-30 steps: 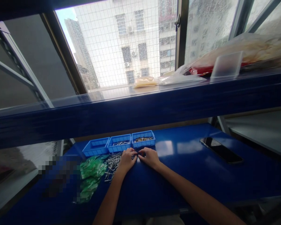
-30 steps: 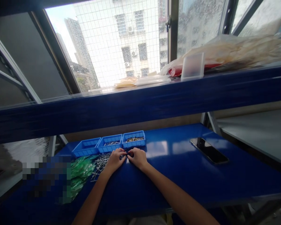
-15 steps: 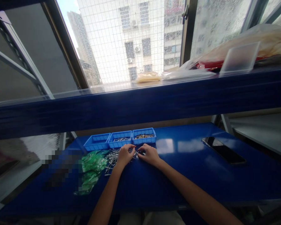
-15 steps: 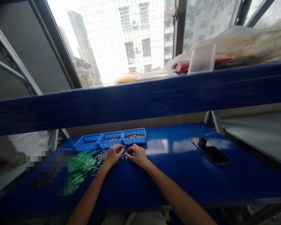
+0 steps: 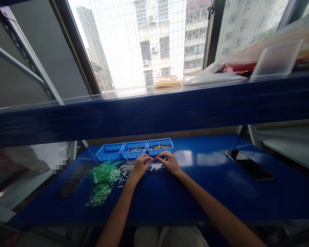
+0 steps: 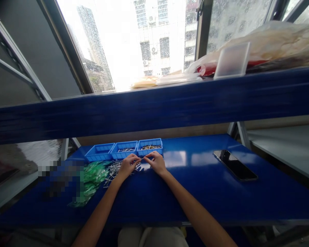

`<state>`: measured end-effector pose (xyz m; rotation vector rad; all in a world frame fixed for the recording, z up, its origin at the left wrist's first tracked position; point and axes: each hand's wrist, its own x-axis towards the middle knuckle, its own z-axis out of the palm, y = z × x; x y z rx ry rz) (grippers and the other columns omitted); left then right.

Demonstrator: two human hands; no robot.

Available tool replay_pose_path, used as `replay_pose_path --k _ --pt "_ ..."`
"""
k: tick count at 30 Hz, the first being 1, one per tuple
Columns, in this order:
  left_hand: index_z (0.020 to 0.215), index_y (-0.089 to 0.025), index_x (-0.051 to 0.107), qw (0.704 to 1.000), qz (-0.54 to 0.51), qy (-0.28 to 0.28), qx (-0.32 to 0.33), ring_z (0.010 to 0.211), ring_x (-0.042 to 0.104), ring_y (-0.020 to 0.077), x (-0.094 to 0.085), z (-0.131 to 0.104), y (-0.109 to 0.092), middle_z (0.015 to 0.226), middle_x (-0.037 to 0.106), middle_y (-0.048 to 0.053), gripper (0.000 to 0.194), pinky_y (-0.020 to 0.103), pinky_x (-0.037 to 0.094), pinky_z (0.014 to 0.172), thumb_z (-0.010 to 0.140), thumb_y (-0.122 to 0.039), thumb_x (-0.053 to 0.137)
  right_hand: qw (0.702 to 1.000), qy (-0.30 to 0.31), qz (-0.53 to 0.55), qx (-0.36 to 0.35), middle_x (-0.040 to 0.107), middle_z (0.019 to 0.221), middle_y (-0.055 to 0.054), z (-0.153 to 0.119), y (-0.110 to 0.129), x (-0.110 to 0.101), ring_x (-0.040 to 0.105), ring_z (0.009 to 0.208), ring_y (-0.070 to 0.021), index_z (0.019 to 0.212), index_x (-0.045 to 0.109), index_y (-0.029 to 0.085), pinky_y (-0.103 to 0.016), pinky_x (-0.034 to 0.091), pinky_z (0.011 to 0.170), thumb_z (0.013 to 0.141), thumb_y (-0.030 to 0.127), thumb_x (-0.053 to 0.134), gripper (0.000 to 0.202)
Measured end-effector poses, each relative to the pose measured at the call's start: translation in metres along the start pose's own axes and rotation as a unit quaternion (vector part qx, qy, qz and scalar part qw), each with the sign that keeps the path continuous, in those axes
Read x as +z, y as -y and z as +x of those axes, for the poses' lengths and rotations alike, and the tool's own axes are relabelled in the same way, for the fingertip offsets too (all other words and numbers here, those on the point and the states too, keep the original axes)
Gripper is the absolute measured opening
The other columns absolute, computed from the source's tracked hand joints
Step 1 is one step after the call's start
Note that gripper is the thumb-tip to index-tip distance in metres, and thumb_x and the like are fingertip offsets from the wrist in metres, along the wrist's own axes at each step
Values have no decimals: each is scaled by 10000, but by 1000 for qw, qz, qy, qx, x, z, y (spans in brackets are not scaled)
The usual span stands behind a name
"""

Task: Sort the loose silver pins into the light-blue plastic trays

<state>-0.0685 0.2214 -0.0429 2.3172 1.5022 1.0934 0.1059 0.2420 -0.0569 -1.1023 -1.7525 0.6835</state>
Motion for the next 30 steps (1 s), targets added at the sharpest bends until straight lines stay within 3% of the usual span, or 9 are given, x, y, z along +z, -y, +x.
replay_pose_path --k 6,10,14,16,19,21,26,30 --pt "799 -206 677 1000 -27 12 11 618 522 103 5 1 0 831 586 27 211 239 435 605 785 -349 523 998 -6 63 -17 594 859 -68 4 5 -1 518 597 -106 823 670 164 -221 443 513 730 475 565 341" --pt "768 -196 676 997 -62 -46 -8 685 551 132 3 4 -5 801 595 35 214 250 453 620 772 -356 535 999 -8 36 -15 587 875 -64 5 2 -5 522 617 -108 821 675 175 -221 441 537 738 438 570 295" --pt "770 -192 665 994 -55 -92 -38 670 544 133 -6 8 -6 808 607 38 252 253 452 617 774 -392 510 996 59 -67 -3 594 885 -15 -3 1 -7 523 575 -82 892 658 221 -223 424 568 735 328 583 204" --pt "795 -188 660 984 -35 -161 -63 662 542 136 -13 11 -2 843 618 44 280 261 446 618 775 -413 495 988 92 -120 -10 597 907 12 -7 5 -7 535 589 -78 925 644 255 -221 408 582 722 277 587 212" --pt "830 -162 649 931 19 -342 -130 726 556 170 -25 17 9 857 628 64 327 293 432 654 786 -430 467 982 109 -155 -13 601 918 16 -9 10 -10 552 632 -84 930 642 260 -215 395 595 744 272 560 203" --pt "808 -148 649 902 64 -402 -145 798 550 199 -29 21 19 852 628 78 318 330 409 744 786 -413 476 977 124 -172 -14 604 901 15 -9 12 -11 560 657 -89 887 658 254 -210 390 596 754 270 551 172" --pt "737 -175 655 889 164 -382 -192 960 475 287 -28 26 39 923 604 90 237 425 308 837 737 -383 542 971 137 -194 -3 604 907 22 -11 10 -12 565 677 -90 893 669 282 -202 392 596 775 265 532 182" --pt "867 -180 656 891 175 -359 -216 981 462 291 -23 30 42 984 583 104 226 426 311 811 773 -247 462 974 117 -196 -10 592 952 18 -14 7 -9 559 655 -85 921 663 282 -205 408 601 788 274 513 201"
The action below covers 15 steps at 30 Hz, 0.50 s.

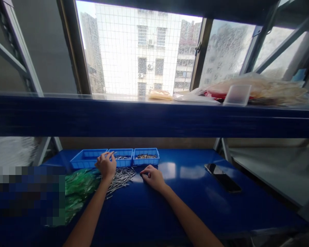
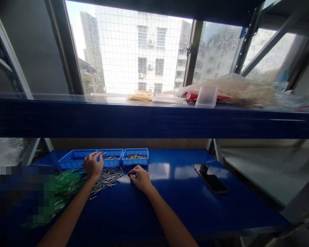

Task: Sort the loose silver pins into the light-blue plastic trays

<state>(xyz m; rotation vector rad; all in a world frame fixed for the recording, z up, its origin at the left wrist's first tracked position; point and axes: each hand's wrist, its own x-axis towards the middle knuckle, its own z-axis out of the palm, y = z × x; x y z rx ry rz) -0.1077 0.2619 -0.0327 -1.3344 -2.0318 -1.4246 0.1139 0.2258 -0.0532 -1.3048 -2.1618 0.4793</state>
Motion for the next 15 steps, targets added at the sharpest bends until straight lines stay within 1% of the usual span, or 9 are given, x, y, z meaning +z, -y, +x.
replay_pose_path --k 2,4,7,9,12,15 --pt "971 -188 630 1000 -9 1 18 994 456 284 0 0 -4 1028 564 103 277 411 323 803 779 -212 432 1000 -14 -12 2 578 998 16 -1 0 2 560 653 -83 970 645 289 -207 415 606 788 280 511 226" --pt "996 -203 615 998 -29 1 58 1000 455 273 -3 -1 -10 1036 551 91 282 397 330 811 782 -220 431 999 -20 -30 6 571 1027 13 -2 1 3 566 664 -88 1027 617 294 -208 418 606 787 298 514 262" --pt "909 -210 628 990 -71 26 119 953 482 247 -9 -7 -20 971 552 75 229 372 340 816 774 -207 443 997 -36 -68 19 584 1018 0 0 6 4 583 710 -116 1044 609 274 -222 424 621 803 360 494 280" --pt "862 -209 632 984 -99 42 142 920 493 234 -12 -14 -24 939 548 71 217 364 346 810 772 -178 437 994 -49 -98 21 598 985 -16 3 11 5 592 741 -138 1007 628 249 -236 427 643 825 387 455 286" --pt "816 -208 634 977 -127 55 159 899 498 221 -11 -27 -31 946 533 72 242 369 345 815 783 -138 405 991 -47 -127 -4 607 955 -25 7 17 7 599 748 -153 962 646 234 -246 428 649 842 392 424 298" --pt "792 -218 634 961 -153 104 207 891 501 209 -8 -40 -40 931 534 60 252 358 353 805 779 -118 404 990 -35 -135 -27 604 964 -20 10 18 8 603 752 -154 973 645 242 -244 428 653 823 409 454 295"
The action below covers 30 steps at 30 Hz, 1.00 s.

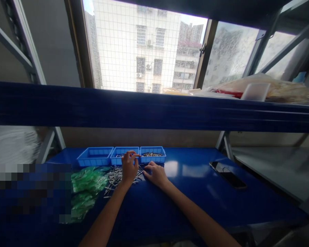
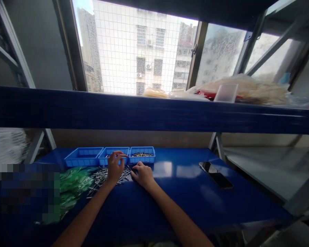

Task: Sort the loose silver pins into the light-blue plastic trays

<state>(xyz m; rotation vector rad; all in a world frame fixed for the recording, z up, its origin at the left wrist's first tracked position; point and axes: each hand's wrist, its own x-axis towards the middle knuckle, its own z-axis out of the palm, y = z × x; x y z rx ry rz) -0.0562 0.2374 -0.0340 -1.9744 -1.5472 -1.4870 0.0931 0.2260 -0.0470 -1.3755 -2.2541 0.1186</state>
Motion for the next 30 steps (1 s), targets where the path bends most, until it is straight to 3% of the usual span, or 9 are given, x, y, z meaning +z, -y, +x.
replay_pose_path --k 8,12,17,26,30 --pt "767 -211 620 994 -51 84 58 859 489 178 3 -8 -24 942 533 37 214 339 360 806 773 -114 429 1000 -10 11 27 618 859 -7 10 -5 -1 601 746 -153 842 661 233 -227 404 606 777 403 514 234" --pt "743 -204 620 996 -57 70 21 853 498 172 0 -7 -16 911 534 33 226 341 365 806 777 -111 416 999 -23 46 13 637 794 -5 16 -6 2 598 729 -149 732 662 213 -212 398 591 764 329 531 178" --pt "740 -204 625 997 -37 61 -18 871 516 183 -2 -4 -8 848 546 33 254 349 371 803 763 -89 399 996 -52 71 14 644 784 -9 17 -11 11 602 727 -155 726 676 222 -231 406 623 756 312 543 163" --pt "988 -221 603 992 -18 124 23 931 513 202 -3 -6 -10 961 566 47 271 355 379 809 766 -166 457 962 -174 208 16 608 768 -28 16 -14 5 525 551 -114 750 605 179 -228 404 531 794 356 491 215" --pt "918 -211 628 985 -27 165 33 921 527 199 -3 -6 -8 915 594 43 206 349 377 798 797 -202 462 943 -219 247 33 597 787 -41 17 -13 3 492 506 -98 764 594 168 -231 410 523 815 412 452 287"
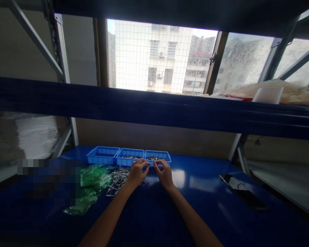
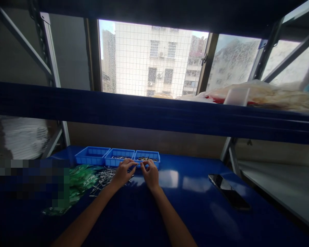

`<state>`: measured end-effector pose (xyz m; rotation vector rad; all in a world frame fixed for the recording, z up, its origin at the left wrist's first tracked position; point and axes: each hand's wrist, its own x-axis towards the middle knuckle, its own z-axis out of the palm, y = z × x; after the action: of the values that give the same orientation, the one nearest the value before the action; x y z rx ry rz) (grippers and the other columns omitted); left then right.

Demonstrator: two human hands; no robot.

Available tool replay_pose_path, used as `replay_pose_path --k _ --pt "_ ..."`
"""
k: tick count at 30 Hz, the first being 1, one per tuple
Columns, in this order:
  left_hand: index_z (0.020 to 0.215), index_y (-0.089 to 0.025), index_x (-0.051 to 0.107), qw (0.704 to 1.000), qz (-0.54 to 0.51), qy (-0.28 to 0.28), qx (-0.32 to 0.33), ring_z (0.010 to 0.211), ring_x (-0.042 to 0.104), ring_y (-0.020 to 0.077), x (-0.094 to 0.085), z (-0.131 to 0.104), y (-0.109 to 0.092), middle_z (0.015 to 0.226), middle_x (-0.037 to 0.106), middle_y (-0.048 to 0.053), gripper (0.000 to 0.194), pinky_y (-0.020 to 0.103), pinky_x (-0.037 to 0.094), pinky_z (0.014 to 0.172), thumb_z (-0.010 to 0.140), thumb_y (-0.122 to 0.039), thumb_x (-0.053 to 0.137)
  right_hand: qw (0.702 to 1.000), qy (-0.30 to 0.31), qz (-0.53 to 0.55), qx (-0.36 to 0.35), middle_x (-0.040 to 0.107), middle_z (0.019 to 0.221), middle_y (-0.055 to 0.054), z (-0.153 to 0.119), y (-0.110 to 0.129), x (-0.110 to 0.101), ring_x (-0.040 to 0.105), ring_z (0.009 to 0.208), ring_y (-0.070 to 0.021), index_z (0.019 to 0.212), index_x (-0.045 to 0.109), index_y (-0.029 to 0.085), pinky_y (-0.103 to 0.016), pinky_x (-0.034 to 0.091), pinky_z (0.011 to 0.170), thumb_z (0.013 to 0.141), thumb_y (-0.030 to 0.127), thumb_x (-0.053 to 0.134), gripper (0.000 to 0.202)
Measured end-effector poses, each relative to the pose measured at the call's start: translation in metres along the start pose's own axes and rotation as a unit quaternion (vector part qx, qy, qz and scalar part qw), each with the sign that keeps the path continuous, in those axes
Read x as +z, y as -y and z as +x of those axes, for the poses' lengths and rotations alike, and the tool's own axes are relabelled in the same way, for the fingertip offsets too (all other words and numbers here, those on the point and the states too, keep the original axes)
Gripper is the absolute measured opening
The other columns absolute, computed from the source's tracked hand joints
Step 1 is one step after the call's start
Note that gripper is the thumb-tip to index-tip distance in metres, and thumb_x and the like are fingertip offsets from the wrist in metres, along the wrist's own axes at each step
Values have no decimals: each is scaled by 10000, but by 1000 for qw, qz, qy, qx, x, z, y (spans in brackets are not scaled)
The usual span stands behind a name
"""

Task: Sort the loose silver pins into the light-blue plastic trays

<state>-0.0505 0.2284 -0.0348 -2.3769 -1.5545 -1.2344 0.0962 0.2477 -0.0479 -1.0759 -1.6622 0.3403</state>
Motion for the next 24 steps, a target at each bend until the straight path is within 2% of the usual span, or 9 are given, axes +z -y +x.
replay_pose_path --k 3,5,9,12,15,18,21,24 --pt "834 -199 649 1000 -8 13 0 872 545 189 0 1 3 851 610 37 180 345 377 776 815 -227 472 1000 1 22 0 599 802 -45 -1 2 1 507 532 -103 765 597 170 -229 415 530 808 444 460 309" --pt "802 -199 659 1000 -14 1 -7 857 549 186 0 1 4 838 612 35 158 345 375 773 804 -234 505 999 6 34 -5 600 820 -46 -1 3 2 529 580 -115 768 603 176 -229 421 545 803 450 469 307" --pt "751 -213 678 995 -46 -71 -46 840 553 181 -1 4 3 810 610 34 121 340 387 787 761 -279 577 999 -3 40 2 596 833 -58 -1 3 0 541 622 -130 784 611 171 -231 424 541 808 457 457 326" --pt "714 -200 679 988 -92 -111 -60 769 564 159 -5 8 2 760 611 32 144 285 429 721 737 -320 603 1000 7 18 3 594 859 -60 -1 2 -3 523 585 -119 872 616 173 -234 424 541 825 442 427 332" --pt "732 -189 678 976 -106 -159 -105 655 570 138 -11 12 10 741 636 26 168 257 445 641 744 -329 586 998 54 -28 -7 583 921 -36 -3 3 -5 495 527 -90 1071 566 218 -231 428 556 834 387 425 324" --pt "812 -182 677 947 -112 -228 -199 606 594 133 -14 14 25 749 671 25 176 251 457 627 768 -291 545 989 127 -68 -27 574 962 -15 -8 6 -4 497 513 -70 1060 580 250 -222 431 576 818 333 453 285" --pt "874 -189 676 935 -96 -222 -258 542 594 138 -14 14 33 721 681 27 205 263 459 616 770 -283 526 976 187 -97 -64 561 1063 -6 -11 11 -3 518 529 -62 1062 581 265 -218 436 605 790 310 497 288" --pt "999 -194 636 939 -92 -204 -261 528 587 130 -17 13 27 791 685 27 275 261 454 609 779 -280 495 963 222 -125 -93 540 1154 7 -13 15 -4 536 556 -71 1188 489 307 -223 438 617 791 315 499 397"
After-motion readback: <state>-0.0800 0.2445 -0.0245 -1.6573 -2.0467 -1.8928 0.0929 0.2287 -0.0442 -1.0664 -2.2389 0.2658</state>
